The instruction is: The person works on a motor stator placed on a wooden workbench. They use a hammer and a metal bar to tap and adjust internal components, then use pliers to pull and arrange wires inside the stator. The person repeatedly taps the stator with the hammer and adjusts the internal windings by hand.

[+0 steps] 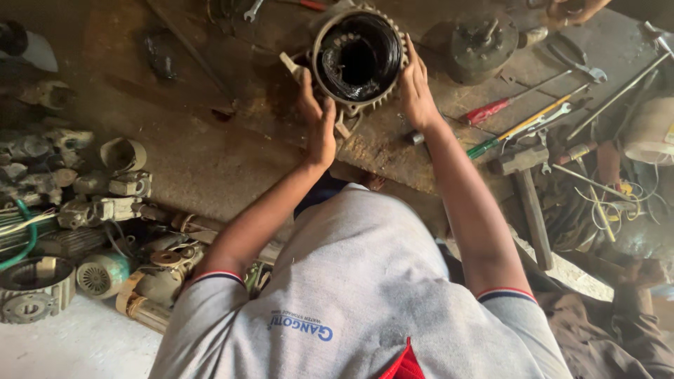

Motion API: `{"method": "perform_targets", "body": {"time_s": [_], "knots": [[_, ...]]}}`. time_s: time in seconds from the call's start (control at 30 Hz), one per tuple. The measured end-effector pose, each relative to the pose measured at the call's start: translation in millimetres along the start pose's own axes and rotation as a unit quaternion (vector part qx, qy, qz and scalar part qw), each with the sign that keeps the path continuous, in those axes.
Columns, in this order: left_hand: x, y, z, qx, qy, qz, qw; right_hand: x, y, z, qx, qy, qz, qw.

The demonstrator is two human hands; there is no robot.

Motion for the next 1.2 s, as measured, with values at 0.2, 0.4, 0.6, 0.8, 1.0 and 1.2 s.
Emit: {"method": "perform_targets", "body": {"time_s": [0.2,0.4,0.6,0.8,1.0,1.2], "knots": [[63,-52,-18,0.270,0.110,-0.124,0.949,-34,13,41,-0.015,0.032,-0.073,0.997],[86,-58,-10,0.194,0.066,-0.027,0.978,-66,51,93,-0.070,-0.051,-0.071,0.994],[33,-65,-17,0.258,0.006,-0.120,0.959,-41,25,84,-0.037,-0.120,0.012,0.992],[-51,-59,-25,0.238,-0.007,-0.095,0.967,10,-5,44,0.109,-0.135,0.215,0.961],[-46,-70,-63,0.335,-0.010,-0.017,0.942,0,0,38,0.139,-0.057,0.187,0.971],[32,-68,-97,0.400,0.247,-0.051,0.881,-57,8,34,0.073,-0.034,-0.038,0.996]]}}
Point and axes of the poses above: each hand's wrist, its own x-axis towards the middle knuckle, its own y-axis out of the palm, z = x × y, the point moved 5 cm from there along x, towards the middle knuckle, and after that the axes turned 9 degrees about -y, right-handed, at the moved point
